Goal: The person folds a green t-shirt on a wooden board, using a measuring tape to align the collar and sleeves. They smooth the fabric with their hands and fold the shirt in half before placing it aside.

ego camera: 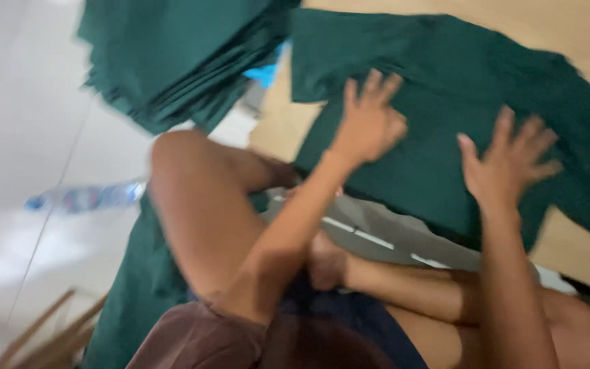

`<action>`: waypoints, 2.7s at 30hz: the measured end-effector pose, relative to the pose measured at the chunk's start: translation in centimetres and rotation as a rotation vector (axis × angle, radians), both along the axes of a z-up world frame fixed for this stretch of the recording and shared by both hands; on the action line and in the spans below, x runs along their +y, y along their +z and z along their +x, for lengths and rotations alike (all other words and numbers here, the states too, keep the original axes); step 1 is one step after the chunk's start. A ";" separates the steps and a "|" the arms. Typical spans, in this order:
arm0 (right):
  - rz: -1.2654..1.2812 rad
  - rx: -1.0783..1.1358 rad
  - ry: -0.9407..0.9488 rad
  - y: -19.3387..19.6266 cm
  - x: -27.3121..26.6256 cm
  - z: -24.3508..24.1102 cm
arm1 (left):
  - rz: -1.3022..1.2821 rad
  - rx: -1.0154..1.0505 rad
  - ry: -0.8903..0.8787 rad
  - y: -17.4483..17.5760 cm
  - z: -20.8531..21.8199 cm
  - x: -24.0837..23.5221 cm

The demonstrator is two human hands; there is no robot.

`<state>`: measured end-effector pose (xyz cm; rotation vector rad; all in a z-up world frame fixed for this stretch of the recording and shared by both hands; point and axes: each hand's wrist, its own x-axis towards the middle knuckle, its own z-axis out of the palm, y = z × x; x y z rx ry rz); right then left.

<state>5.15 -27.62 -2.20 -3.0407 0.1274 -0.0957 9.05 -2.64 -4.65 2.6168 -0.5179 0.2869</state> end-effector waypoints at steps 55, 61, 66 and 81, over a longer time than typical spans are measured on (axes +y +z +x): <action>1.728 0.169 0.374 -1.2 7.6 -11.6 | -0.654 0.498 -0.451 10.0 -10.3 2.2; 1.633 0.253 0.055 2.2 8.3 -11.7 | -0.710 0.490 -0.447 10.4 -10.2 1.9; 1.489 0.183 -0.040 -2.0 6.6 -10.9 | -0.895 0.591 -0.166 7.1 -9.0 1.9; 0.942 -0.246 0.450 3.0 6.5 -10.7 | -0.762 0.909 -0.173 7.1 -8.5 2.0</action>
